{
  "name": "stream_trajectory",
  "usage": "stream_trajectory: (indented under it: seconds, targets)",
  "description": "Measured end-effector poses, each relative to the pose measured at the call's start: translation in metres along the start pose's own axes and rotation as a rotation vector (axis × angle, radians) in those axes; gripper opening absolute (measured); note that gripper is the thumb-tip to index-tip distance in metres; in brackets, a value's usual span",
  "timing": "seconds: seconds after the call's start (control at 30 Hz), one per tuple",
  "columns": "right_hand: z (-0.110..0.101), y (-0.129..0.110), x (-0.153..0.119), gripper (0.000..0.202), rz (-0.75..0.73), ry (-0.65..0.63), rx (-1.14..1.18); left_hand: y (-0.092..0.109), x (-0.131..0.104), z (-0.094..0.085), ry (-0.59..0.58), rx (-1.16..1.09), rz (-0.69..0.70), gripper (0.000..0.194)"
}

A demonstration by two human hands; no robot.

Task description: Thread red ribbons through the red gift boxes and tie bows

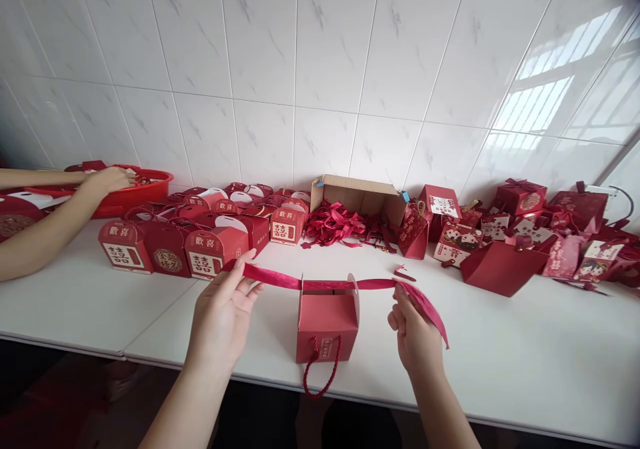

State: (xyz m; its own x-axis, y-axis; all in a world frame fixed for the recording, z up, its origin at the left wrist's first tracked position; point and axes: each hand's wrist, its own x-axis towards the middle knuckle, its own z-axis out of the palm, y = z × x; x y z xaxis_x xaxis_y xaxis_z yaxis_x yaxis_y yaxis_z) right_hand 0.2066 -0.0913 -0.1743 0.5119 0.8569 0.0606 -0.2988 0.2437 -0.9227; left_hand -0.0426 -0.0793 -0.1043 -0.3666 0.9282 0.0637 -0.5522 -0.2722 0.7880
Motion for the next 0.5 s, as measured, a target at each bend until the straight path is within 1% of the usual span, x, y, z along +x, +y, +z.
stream_trajectory:
  seconds: [0.07, 0.13, 0.2, 0.33, 0.4, 0.5]
  targets:
    - [0.0, 0.001, 0.0, 0.034, -0.023, 0.03, -0.015, -0.001, 0.0, 0.0, -0.013, 0.0, 0.006, 0.025]
    - [-0.001, 0.0, 0.002, 0.029, -0.025, 0.045, 0.002, -0.002, 0.001, 0.0, -0.017, 0.001, 0.014, 0.024]
    - [0.0, -0.003, 0.003, 0.022, 0.011, 0.01, 0.07, -0.002, 0.002, -0.001, -0.012, 0.005, 0.018, 0.023]
    - [0.002, -0.012, 0.004, 0.014, 0.115, -0.128, 0.268, 0.003, 0.005, -0.001, -0.013, 0.011, 0.028, 0.021]
    - [0.005, -0.017, 0.005, 0.01, 0.121, -0.151, 0.342, 0.007, 0.007, -0.001, -0.024, 0.007, 0.029, 0.023]
    - [0.009, -0.026, 0.007, 0.009, 0.088, -0.142, 0.406, 0.014, 0.011, 0.0, -0.053, 0.039, 0.046, 0.022]
